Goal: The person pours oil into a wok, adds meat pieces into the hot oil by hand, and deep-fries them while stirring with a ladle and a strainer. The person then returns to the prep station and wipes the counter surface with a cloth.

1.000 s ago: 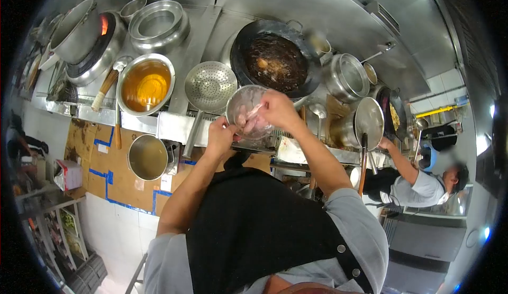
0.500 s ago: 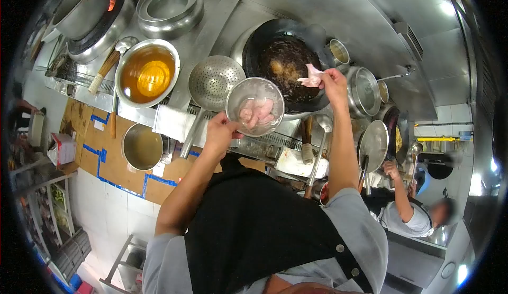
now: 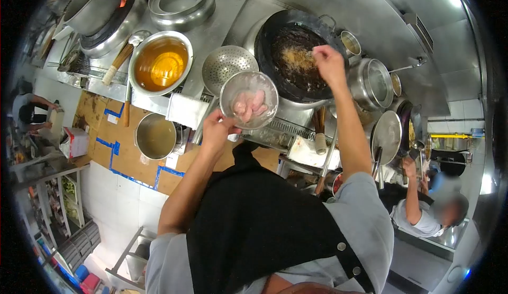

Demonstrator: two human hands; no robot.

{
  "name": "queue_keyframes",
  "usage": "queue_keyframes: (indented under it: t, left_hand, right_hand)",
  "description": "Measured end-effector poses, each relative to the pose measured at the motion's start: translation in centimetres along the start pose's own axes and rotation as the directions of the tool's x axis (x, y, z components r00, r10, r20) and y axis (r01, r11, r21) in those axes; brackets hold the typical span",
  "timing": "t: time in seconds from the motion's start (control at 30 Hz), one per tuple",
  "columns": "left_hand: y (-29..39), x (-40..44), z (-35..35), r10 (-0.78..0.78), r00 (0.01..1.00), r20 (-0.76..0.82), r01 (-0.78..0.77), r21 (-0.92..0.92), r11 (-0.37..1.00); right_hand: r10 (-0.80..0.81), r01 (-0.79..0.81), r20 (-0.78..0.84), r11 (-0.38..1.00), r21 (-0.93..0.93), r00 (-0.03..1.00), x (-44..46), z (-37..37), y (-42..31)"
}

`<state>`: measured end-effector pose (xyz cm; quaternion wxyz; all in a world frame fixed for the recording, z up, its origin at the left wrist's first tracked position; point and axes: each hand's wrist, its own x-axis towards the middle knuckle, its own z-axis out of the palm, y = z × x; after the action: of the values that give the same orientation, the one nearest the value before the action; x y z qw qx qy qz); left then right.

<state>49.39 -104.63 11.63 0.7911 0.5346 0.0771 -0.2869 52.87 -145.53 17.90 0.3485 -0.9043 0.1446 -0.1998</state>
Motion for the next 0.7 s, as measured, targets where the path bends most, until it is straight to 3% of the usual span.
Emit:
queue_keyframes:
  t: [0.07, 0.1, 0.13, 0.17, 0.23, 0.33, 0.37, 0.47, 0.5, 0.6, 0.7]
  left_hand:
    - [0.8, -0.8, -0.1, 0.049, 0.999, 0.017, -0.05, 0.066, 0.997]
    - [0.9, -1.0, -0.2, 0.072, 0.997, 0.035, -0.076, 0.122, 0.99]
    - [1.1, -1.4, -0.2, 0.094, 0.994, 0.058, -0.103, 0.177, 0.979]
    - [1.3, -1.9, -0.1, 0.119, 0.991, 0.069, -0.13, 0.19, 0.973]
    - [1.5, -2.8, -0.2, 0.121, 0.986, 0.117, -0.15, 0.282, 0.948]
    - [1.5, -3.7, -0.1, 0.115, 0.978, 0.174, -0.18, 0.424, 0.887]
    - [1.3, -4.1, 0.0, 0.11, 0.977, 0.185, -0.187, 0.473, 0.861]
    - [-0.5, -4.5, -0.2, 0.062, 0.981, 0.183, -0.129, 0.384, 0.914]
    - [0.0, -5.0, 0.0, 0.033, 0.986, 0.165, -0.098, 0.405, 0.909]
    - [-0.7, -4.3, -0.4, 0.031, 0.985, 0.169, -0.094, 0.382, 0.919]
    - [-1.2, -2.8, -0.4, 0.017, 0.987, 0.161, -0.067, 0.31, 0.948]
  right_hand:
    - [-0.082, 0.089, 0.182, 0.996, -0.032, 0.98, -5.9, 1.5, -8.7]
    - [-0.099, 0.137, 0.356, 0.987, -0.083, 0.929, -8.2, 2.7, -10.0]
    - [-0.266, 0.385, 0.448, 0.901, -0.198, 0.854, -10.4, 4.1, -10.7]
    - [-0.186, 0.454, 0.598, 0.826, -0.335, 0.78, -12.6, 4.4, -13.2]
    - [-0.352, 0.546, 0.525, 0.792, -0.274, 0.775, -16.2, 5.8, -15.1]
    - [-0.206, 0.535, 0.605, 0.724, -0.434, 0.769, -18.7, 6.5, -15.6]
    - [-0.258, 0.553, 0.567, 0.708, -0.44, 0.782, -19.5, 6.6, -15.3]
    - [-0.04, 0.469, 0.641, 0.717, -0.515, 0.767, -21.1, 6.4, -14.8]
    - [-0.093, 0.466, 0.615, 0.742, -0.482, 0.783, -21.5, 6.2, -14.3]
    - [-0.009, 0.456, 0.639, 0.707, -0.54, 0.769, -21.4, 5.8, -13.5]
    - [-0.031, 0.417, 0.626, 0.771, -0.481, 0.779, -19.7, 4.9, -13.6]
